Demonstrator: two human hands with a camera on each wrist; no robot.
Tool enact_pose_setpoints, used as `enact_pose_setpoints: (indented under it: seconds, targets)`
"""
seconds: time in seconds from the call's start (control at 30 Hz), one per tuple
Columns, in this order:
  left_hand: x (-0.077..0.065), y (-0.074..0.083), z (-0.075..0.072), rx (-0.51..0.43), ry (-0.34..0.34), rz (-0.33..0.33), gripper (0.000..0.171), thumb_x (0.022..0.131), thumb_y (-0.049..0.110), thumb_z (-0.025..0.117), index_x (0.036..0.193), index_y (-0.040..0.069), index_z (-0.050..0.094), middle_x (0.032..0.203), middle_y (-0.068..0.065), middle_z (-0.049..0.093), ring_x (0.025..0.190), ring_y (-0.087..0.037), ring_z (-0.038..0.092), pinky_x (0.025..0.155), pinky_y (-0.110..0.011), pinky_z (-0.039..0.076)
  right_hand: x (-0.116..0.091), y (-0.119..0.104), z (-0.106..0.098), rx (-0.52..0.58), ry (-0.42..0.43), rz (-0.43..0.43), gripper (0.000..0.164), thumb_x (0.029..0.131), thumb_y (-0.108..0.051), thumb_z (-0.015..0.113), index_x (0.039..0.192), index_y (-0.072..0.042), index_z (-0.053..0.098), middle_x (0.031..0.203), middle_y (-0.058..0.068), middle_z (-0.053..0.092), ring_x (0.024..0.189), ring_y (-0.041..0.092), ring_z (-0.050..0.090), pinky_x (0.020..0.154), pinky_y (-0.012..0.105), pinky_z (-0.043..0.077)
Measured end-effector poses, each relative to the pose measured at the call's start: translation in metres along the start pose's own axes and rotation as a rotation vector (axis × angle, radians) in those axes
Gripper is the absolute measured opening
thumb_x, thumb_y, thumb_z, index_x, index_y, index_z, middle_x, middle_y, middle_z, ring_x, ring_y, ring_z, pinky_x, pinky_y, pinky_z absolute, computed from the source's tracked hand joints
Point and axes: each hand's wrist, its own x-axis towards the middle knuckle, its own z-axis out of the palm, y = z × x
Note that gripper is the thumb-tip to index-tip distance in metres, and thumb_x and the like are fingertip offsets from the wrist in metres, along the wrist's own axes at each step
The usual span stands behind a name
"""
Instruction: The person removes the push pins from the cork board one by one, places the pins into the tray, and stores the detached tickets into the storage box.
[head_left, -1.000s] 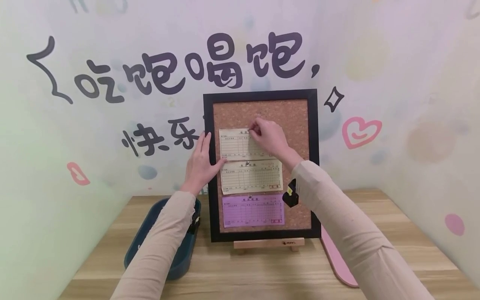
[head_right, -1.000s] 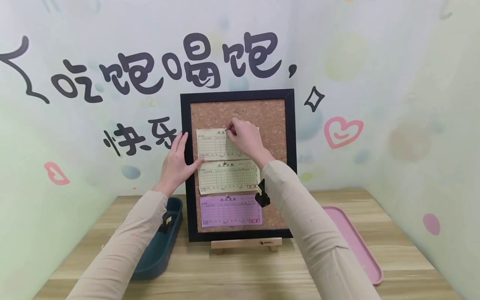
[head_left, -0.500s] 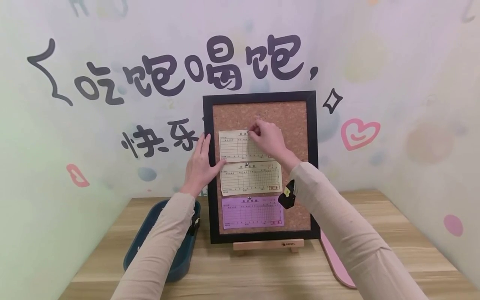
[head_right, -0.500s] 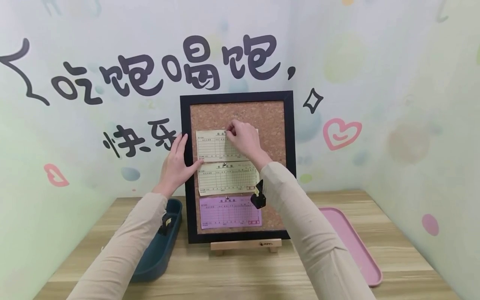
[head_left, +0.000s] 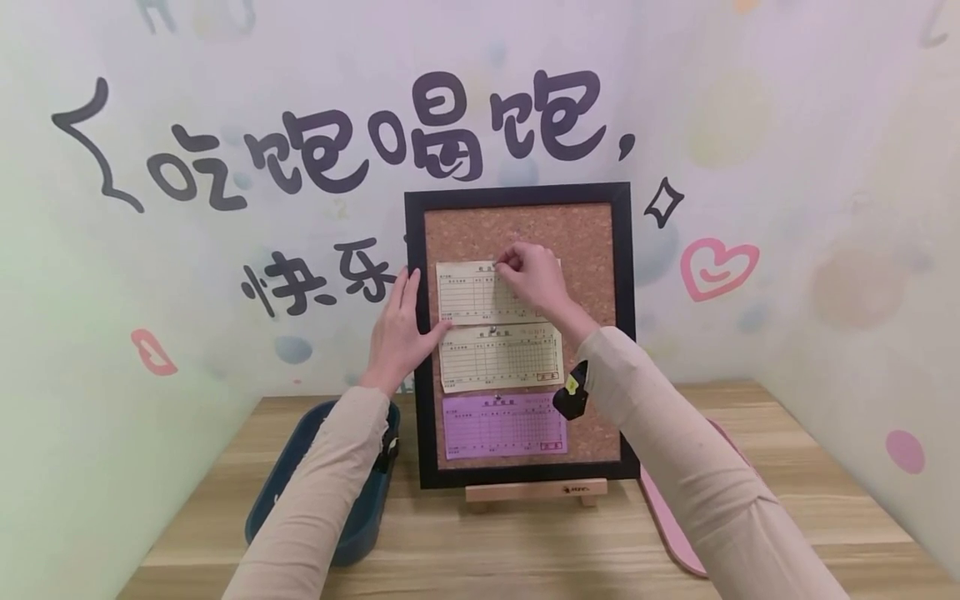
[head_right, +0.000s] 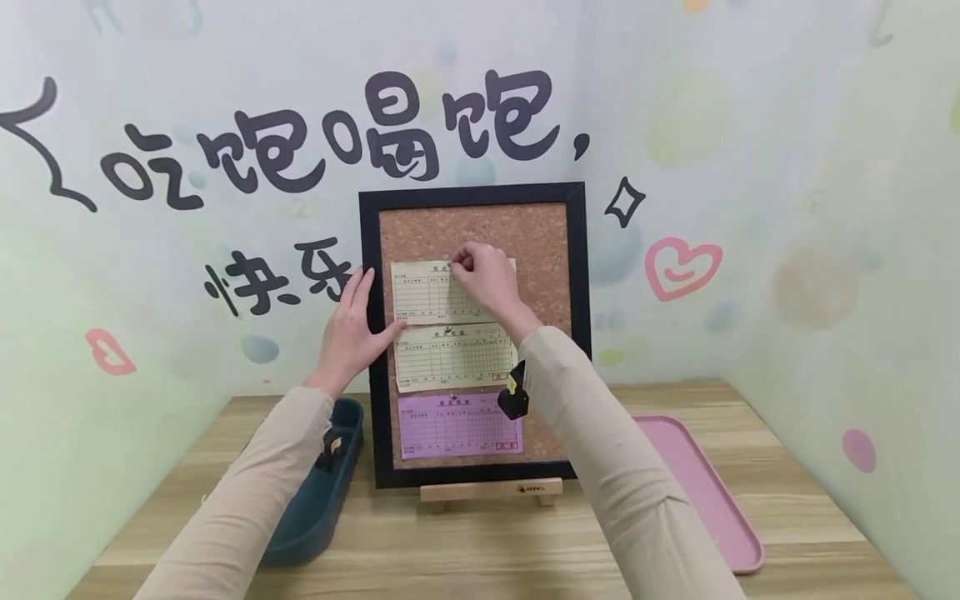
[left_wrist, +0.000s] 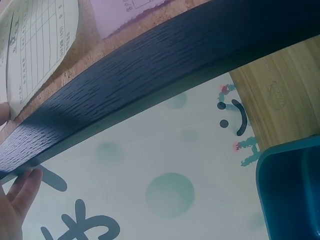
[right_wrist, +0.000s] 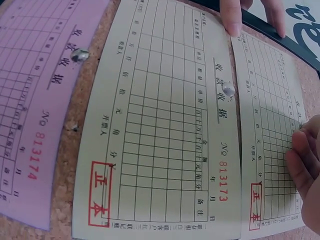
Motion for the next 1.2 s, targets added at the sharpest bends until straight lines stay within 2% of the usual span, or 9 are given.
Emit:
enact_pose_setpoints:
  seconds: [0.2,0.47,0.63,0.87,1.2]
  targets:
    - [0.001,0.000,0.000,-0.002,0.007,0.006,0.081,0.078,0.032,0.069,0.141,0.002,0.028,0.145,-0.019,0.026,0.123,-0.033,0.041,0.083,-0.045,0.047,0.002,-0.001,-0.003,0.011,-0.044,0.001,0.015,0.089,-0.013,0.053,0.093,-0.004,0.065,0.076,0.006,0.062,0.053,0.015,0.052,0.051,0.025,0.042]
    - [0.001,-0.001,0.000,0.006,0.006,0.009,0.081,0.078,0.032,0.070,0.141,0.002,0.028,0.145,-0.019,0.026,0.123,-0.033,0.040,0.081,-0.044,0.048,0.004,-0.006,-0.006,-0.156,-0.107,-0.054,0.017,0.093,-0.015,0.049,0.096,-0.004,0.062,0.076,0.007,0.060,0.060,0.017,0.049,0.056,0.027,0.039]
    - [0.001,-0.001,0.000,0.001,0.001,0.009,0.081,0.078,0.032,0.070,0.140,0.001,0.028,0.145,-0.019,0.025,0.124,-0.033,0.039,0.084,-0.045,0.046,0.005,-0.010,-0.008,-0.218,-0.151,-0.058,0.017,0.094,-0.015,0.047,0.098,-0.004,0.059,0.082,0.008,0.060,0.065,0.019,0.051,0.060,0.030,0.040]
    - [0.001,-0.001,0.000,0.007,0.002,0.016,0.080,0.079,0.032,0.069,0.141,0.001,0.028,0.145,-0.019,0.026,0.123,-0.033,0.041,0.077,-0.043,0.049,0.006,-0.012,-0.009,-0.254,-0.172,-0.052,0.016,0.095,-0.014,0.045,0.099,-0.004,0.057,0.086,0.009,0.060,0.069,0.020,0.051,0.063,0.031,0.040]
    - [0.000,0.000,-0.002,0.011,-0.010,0.017,0.081,0.079,0.032,0.069,0.141,0.000,0.027,0.145,-0.020,0.025,0.125,-0.033,0.039,0.082,-0.044,0.047,0.006,-0.014,-0.010,-0.266,-0.201,-0.037,0.015,0.095,-0.014,0.044,0.098,-0.005,0.055,0.087,0.008,0.059,0.070,0.020,0.050,0.063,0.031,0.039]
